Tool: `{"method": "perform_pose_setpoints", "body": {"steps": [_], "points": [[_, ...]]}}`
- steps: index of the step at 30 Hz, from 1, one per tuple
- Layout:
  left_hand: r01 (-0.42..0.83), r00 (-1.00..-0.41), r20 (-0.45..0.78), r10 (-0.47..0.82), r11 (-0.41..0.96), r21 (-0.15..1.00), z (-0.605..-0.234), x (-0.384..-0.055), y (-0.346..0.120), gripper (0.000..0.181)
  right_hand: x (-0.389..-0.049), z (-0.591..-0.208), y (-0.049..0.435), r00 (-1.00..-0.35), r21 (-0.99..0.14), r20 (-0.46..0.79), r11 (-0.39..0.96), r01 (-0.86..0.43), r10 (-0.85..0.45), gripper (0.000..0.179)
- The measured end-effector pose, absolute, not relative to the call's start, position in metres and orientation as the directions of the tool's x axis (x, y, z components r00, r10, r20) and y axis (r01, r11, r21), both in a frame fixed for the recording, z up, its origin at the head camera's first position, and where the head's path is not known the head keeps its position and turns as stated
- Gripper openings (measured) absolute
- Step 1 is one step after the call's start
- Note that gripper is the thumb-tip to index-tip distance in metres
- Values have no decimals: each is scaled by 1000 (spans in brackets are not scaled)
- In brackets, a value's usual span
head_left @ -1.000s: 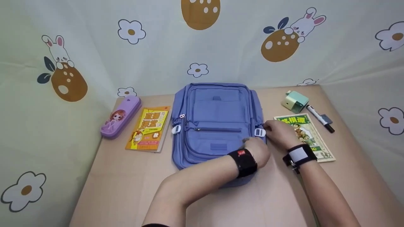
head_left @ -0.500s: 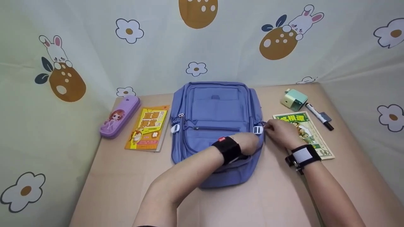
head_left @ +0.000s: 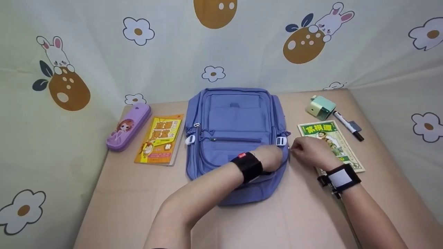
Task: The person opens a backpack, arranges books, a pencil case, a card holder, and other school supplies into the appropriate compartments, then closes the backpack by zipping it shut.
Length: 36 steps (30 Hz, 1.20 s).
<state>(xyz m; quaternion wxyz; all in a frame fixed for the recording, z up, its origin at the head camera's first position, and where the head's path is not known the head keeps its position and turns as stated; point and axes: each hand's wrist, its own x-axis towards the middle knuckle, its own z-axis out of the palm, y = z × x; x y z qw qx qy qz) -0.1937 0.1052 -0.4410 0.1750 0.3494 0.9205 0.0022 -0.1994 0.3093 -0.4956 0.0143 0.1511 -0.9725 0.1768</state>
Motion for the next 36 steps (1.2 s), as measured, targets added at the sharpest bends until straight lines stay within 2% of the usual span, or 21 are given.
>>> {"method": "perform_pose_setpoints", "body": {"steps": [2, 4, 7, 9, 12, 16, 22, 29, 36], "points": [[628, -709, -307, 635, 767, 133, -441, -188, 104, 25, -199, -497, 308, -957, -335, 85, 896, -291, -279, 6], [615, -723, -297, 624, 777, 135, -440, -179, 102, 34, -199, -499, 308, -959, -337, 87, 898, -282, -269, 7], [640, -721, -287, 631, 765, 73, -436, -161, 96, 55, -198, -499, 308, -964, -344, 83, 900, -267, -254, 9], [667, -711, -283, 644, 745, 17, -435, -151, 91, 58, -197, -499, 309, -967, -348, 83, 902, -255, -242, 10], [699, -692, -266, 671, 715, -16, -434, -145, 85, 39, -197, -498, 310, -969, -355, 94, 902, -247, -228, 9], [679, -690, -270, 671, 730, 78, -434, -152, 78, 24, -194, -499, 310, -969, -369, 105, 896, -247, -223, 8], [630, -687, -317, 653, 754, 186, -436, -164, 71, 23, -184, -500, 308, -965, -367, 120, 893, -262, -234, 8], [619, -686, -317, 655, 754, 221, -436, -166, 68, 23, -162, -492, 302, -958, -362, 100, 887, -286, -268, 4], [620, -685, -293, 667, 745, 245, -440, -167, 65, 15, -138, -487, 288, -943, -388, 94, 861, -329, -318, 9]]}}
